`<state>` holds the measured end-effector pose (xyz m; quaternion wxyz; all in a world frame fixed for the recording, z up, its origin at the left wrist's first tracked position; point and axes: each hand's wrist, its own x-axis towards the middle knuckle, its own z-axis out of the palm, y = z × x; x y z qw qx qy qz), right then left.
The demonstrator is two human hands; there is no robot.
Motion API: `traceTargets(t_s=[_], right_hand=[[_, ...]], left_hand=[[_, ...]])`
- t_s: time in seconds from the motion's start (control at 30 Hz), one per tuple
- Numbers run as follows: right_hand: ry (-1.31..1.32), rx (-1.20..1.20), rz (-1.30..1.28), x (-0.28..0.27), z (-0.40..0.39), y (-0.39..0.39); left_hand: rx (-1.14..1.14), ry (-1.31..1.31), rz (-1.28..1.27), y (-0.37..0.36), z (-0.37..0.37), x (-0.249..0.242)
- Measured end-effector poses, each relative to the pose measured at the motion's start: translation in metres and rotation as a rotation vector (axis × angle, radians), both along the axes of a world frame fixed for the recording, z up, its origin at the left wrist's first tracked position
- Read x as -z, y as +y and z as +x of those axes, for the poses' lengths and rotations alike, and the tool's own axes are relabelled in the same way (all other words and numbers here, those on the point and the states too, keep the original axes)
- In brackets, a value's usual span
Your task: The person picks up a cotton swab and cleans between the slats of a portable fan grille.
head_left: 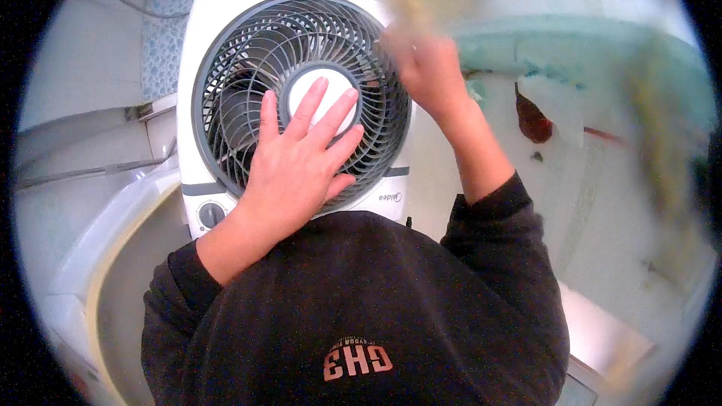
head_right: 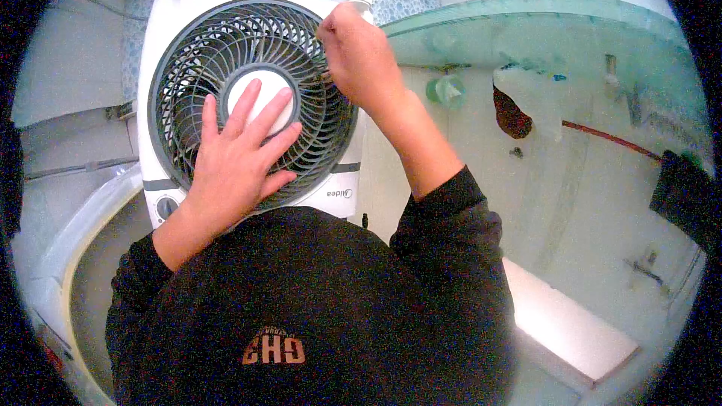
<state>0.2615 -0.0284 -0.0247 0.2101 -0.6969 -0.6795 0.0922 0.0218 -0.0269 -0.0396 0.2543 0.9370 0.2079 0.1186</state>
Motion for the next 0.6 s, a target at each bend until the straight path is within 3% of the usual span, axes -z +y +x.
traceTargets(t_s=[0.13, 0.23, 0.33, 0.43, 0.53, 0.6], right_hand=[[-0.165, -0.115, -0.006, 0.013, 0.011, 0.008], [-0.141, -0.107, -0.116, 0.007, 0.007, 0.003], [0.095, 0.025, -0.214, 0.003, 0.003, -0.001], [0.152, -0.004, -0.220, 0.001, 0.007, 0.004], [-0.109, -0.049, -0.064, 0.006, 0.013, 0.007], [-0.211, 0.024, -0.158, 0.003, 0.016, 0.004]], left_hand=[[-0.009, -0.007, 0.007, 0.001, 0.001, 0.000], [0.001, -0.010, -0.002, 0.004, 0.001, 0.000], [0.000, -0.011, -0.002, 0.005, 0.002, -0.001], [-0.003, -0.012, 0.003, 0.004, 0.001, -0.001], [-0.005, -0.014, 0.001, 0.001, 0.001, -0.002], [-0.007, -0.020, -0.001, 0.001, 0.000, -0.001]])
